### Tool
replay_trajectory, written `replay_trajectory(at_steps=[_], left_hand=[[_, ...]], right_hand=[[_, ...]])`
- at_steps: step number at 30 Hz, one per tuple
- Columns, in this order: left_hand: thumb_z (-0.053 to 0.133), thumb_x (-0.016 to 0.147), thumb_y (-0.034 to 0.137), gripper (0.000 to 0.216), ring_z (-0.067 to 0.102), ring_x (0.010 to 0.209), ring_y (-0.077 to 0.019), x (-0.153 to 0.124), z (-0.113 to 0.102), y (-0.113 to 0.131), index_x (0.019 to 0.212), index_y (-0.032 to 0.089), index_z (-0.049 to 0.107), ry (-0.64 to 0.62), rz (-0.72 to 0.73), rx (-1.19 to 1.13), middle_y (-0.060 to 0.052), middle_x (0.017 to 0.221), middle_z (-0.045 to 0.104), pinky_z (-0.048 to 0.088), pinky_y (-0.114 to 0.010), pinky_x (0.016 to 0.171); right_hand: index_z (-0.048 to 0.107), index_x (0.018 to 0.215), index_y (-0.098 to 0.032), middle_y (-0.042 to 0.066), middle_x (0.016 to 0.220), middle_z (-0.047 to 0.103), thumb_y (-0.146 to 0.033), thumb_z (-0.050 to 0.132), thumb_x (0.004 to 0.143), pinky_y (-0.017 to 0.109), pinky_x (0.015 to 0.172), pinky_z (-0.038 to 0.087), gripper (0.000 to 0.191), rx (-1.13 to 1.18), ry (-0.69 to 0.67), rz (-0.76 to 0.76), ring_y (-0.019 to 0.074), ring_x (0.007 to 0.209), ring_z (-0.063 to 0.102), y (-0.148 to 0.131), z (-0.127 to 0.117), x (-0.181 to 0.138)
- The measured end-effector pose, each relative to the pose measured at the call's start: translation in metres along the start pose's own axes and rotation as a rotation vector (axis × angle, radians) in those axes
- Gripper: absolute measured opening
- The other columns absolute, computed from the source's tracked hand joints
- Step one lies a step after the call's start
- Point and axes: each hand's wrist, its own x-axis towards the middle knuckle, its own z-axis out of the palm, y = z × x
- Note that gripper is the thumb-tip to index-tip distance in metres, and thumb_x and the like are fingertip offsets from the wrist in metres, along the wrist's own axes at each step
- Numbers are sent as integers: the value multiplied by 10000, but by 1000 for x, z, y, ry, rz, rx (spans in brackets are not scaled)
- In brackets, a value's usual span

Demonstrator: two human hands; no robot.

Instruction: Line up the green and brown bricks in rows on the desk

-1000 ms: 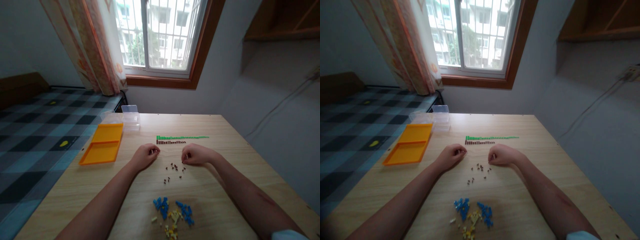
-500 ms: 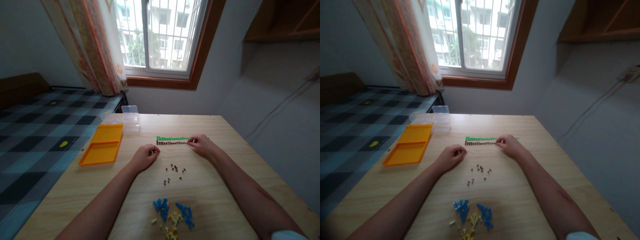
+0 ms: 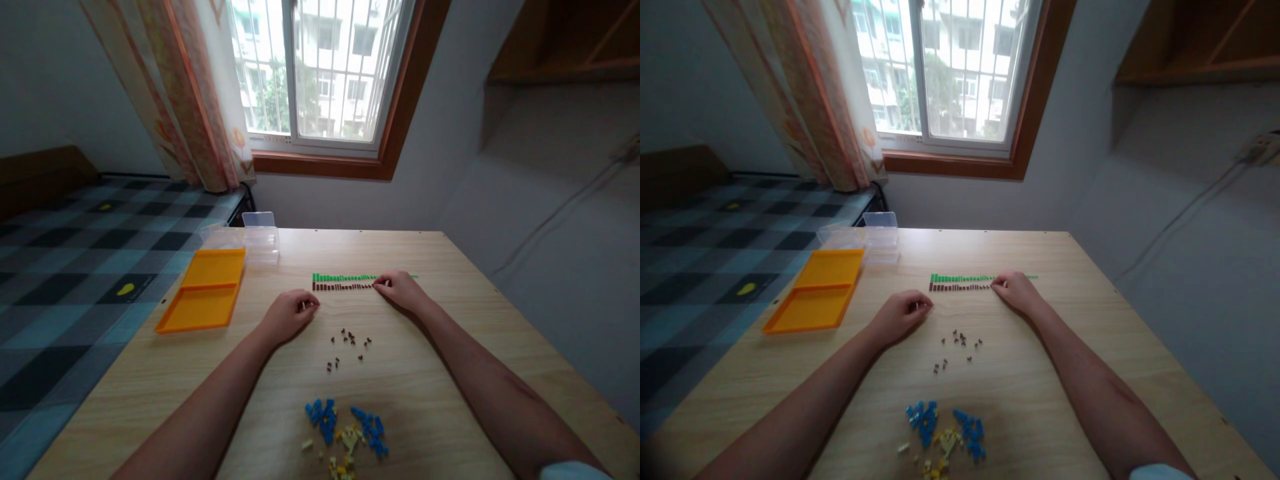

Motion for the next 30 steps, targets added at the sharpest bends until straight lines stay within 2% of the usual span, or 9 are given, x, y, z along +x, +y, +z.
replay_trajectory(at_steps=[20,25,27,30], left_hand=[[569,822,195,156,560,644,-132,-1,0,-1,820,169,723,-10,4,15,-21,732,686,427,-242,636],[571,831,204,159,555,653,-132,-2,0,0,837,175,727,-27,21,57,-22,744,674,415,-235,621],[572,831,199,160,553,649,-126,-3,1,3,848,185,730,-57,48,80,-19,760,668,408,-228,607],[581,826,188,160,574,671,-121,-6,4,12,848,201,739,-111,88,98,-18,805,676,415,-222,612]], right_hand=[[772,886,-180,51,825,734,-327,630,810,270,688,453,218,75,-12,21,172,725,624,3,-2,-2],[770,867,-172,46,775,712,-323,623,816,262,660,439,216,74,-8,-20,156,682,595,-2,-5,-4],[768,869,-165,47,753,698,-317,634,811,252,634,435,210,135,-63,-68,150,670,586,-8,-6,-5],[766,848,-154,51,745,682,-290,649,806,232,602,437,185,246,-237,-154,138,657,586,-23,-5,-8]])
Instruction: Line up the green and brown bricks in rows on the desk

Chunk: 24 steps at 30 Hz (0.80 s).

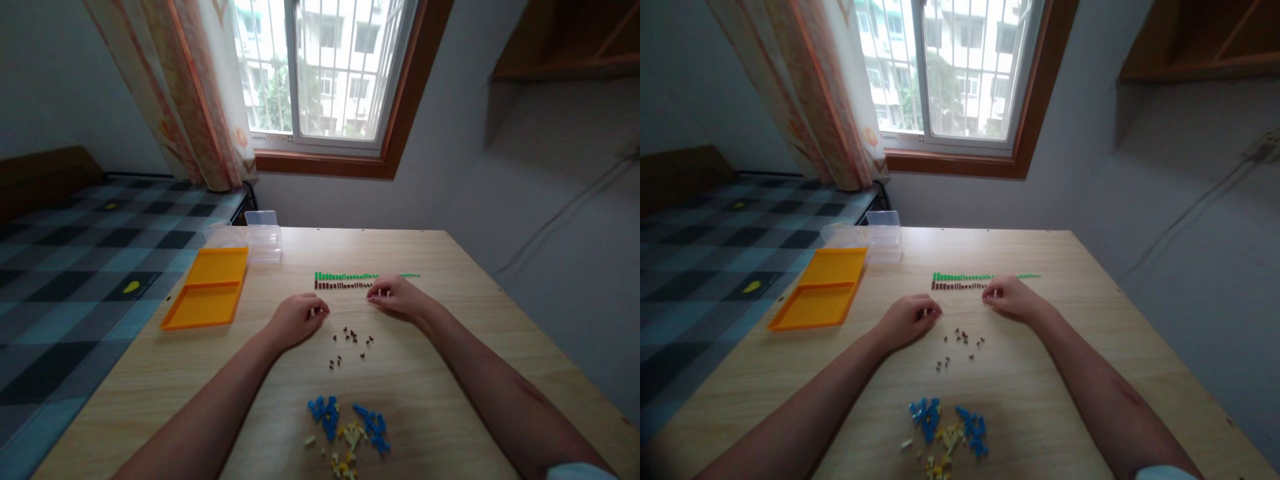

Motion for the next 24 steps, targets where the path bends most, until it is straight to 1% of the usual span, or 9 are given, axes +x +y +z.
replay_trajectory(at_steps=[3,6,9,14,19,24], left_hand=[[572,853,201,186,605,712,-127,-1,4,11,878,219,754,-47,52,-14,-22,848,684,442,-227,649],[563,884,237,215,626,755,-138,-2,7,18,943,249,769,-95,106,-1,-30,902,683,461,-242,705],[555,904,261,240,633,807,-148,-3,10,22,1013,288,767,-123,152,29,-31,924,671,460,-251,751],[547,918,299,247,627,806,-146,-4,12,24,1030,318,767,-155,165,115,-29,944,664,442,-251,734],[554,915,293,234,629,803,-149,-3,12,22,997,315,772,-144,156,135,-25,931,664,441,-253,725],[578,885,251,207,638,797,-151,-1,15,18,960,280,768,-122,120,106,-27,936,677,460,-248,735]], right_hand=[[772,836,-166,48,764,685,-254,663,798,217,594,441,145,41,-153,-101,128,660,591,-20,7,-1],[781,845,-185,40,780,686,-237,680,789,211,604,452,127,50,-215,-198,123,667,598,-37,12,-3],[788,840,-196,30,753,675,-234,678,796,207,601,451,124,33,-245,-250,113,643,589,-47,15,-4],[797,872,-210,31,758,684,-232,665,811,206,591,440,147,8,-265,-269,111,630,585,-49,17,-5],[799,917,-227,24,790,696,-193,649,819,198,588,426,183,-7,-280,-266,103,627,586,-51,22,-5],[796,950,-245,25,822,711,-195,623,852,206,654,449,205,-22,-294,-287,115,679,620,-50,26,-4]])
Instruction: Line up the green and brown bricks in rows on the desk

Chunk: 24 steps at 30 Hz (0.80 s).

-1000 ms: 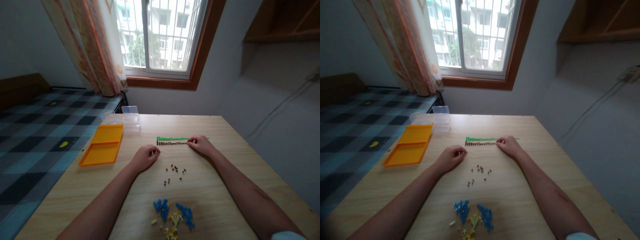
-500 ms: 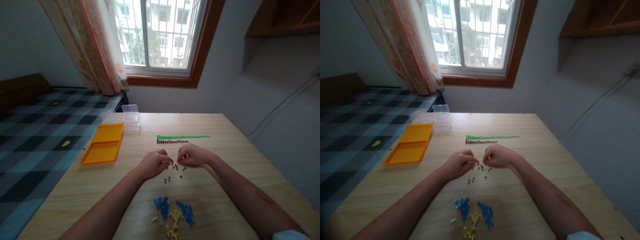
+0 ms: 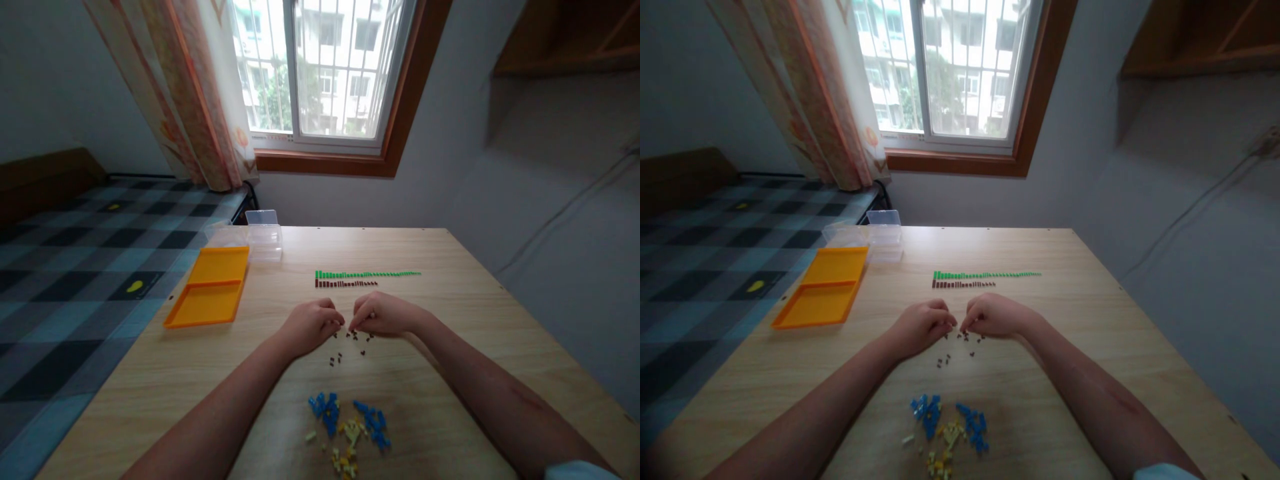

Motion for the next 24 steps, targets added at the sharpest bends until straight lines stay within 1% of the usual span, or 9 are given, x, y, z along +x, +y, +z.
replay_trajectory(at_steps=[5,12,17,24], left_hand=[[585,868,228,190,641,810,-158,1,2,-3,923,256,764,22,-30,-12,-29,936,689,468,-251,741],[576,887,235,185,645,830,-158,2,4,-6,919,250,758,23,-37,-19,-22,941,693,468,-247,754],[559,911,261,204,644,830,-159,2,3,-6,924,239,762,22,-35,-6,-32,944,690,467,-248,753],[534,940,280,243,639,810,-153,1,1,-4,953,227,770,33,-7,-22,-48,925,670,474,-242,761]], right_hand=[[796,942,-242,25,818,710,-221,639,854,211,663,455,181,-7,-13,2,122,682,623,3,2,1],[790,931,-234,23,838,708,-176,618,844,206,671,443,200,-29,-13,17,120,699,624,-1,1,2],[783,968,-234,21,839,710,-152,613,828,208,666,442,235,-18,-17,38,118,696,619,-2,1,1],[789,950,-235,18,819,695,-199,644,834,208,663,440,188,-7,-20,42,118,696,612,-3,0,1]])
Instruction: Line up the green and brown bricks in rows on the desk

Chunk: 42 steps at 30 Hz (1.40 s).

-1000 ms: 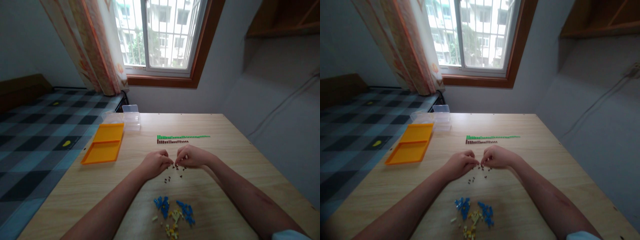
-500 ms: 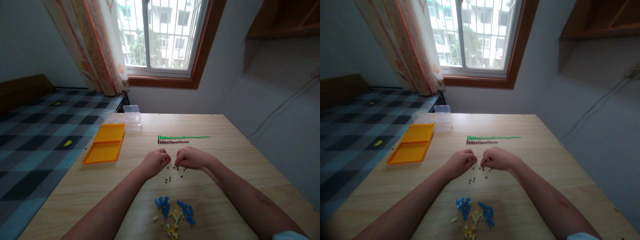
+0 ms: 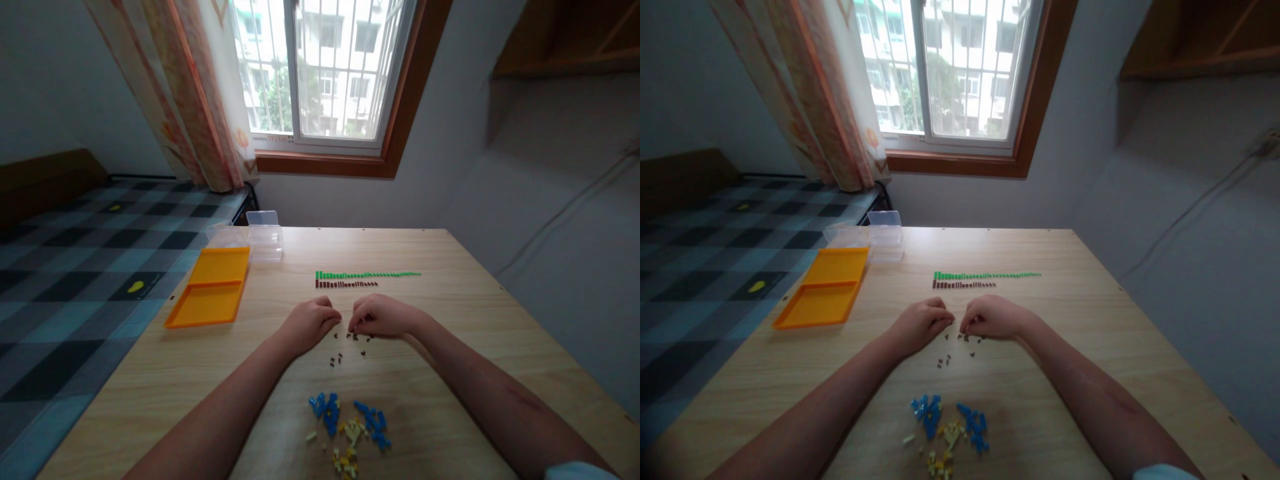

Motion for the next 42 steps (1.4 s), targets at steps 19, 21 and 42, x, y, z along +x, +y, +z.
replay_trajectory(at_steps=[19,21,42], left_hand=[[592,873,194,186,641,815,-147,1,2,-4,942,207,764,63,-41,-52,-38,911,679,481,-241,755],[608,859,200,162,634,789,-141,1,1,-3,911,206,762,62,-56,-59,-34,898,670,477,-236,732],[626,846,244,132,618,733,-131,1,1,0,835,204,751,35,-62,10,-25,875,674,460,-227,682]], right_hand=[[769,979,-200,48,834,695,-152,565,862,243,699,441,240,-82,226,-2,143,750,603,10,5,1],[764,934,-188,36,789,680,-141,576,847,234,673,433,212,-64,256,5,131,706,581,9,5,0],[737,917,-193,14,770,659,-165,643,809,224,664,428,146,-96,309,72,123,695,578,14,10,-2]])
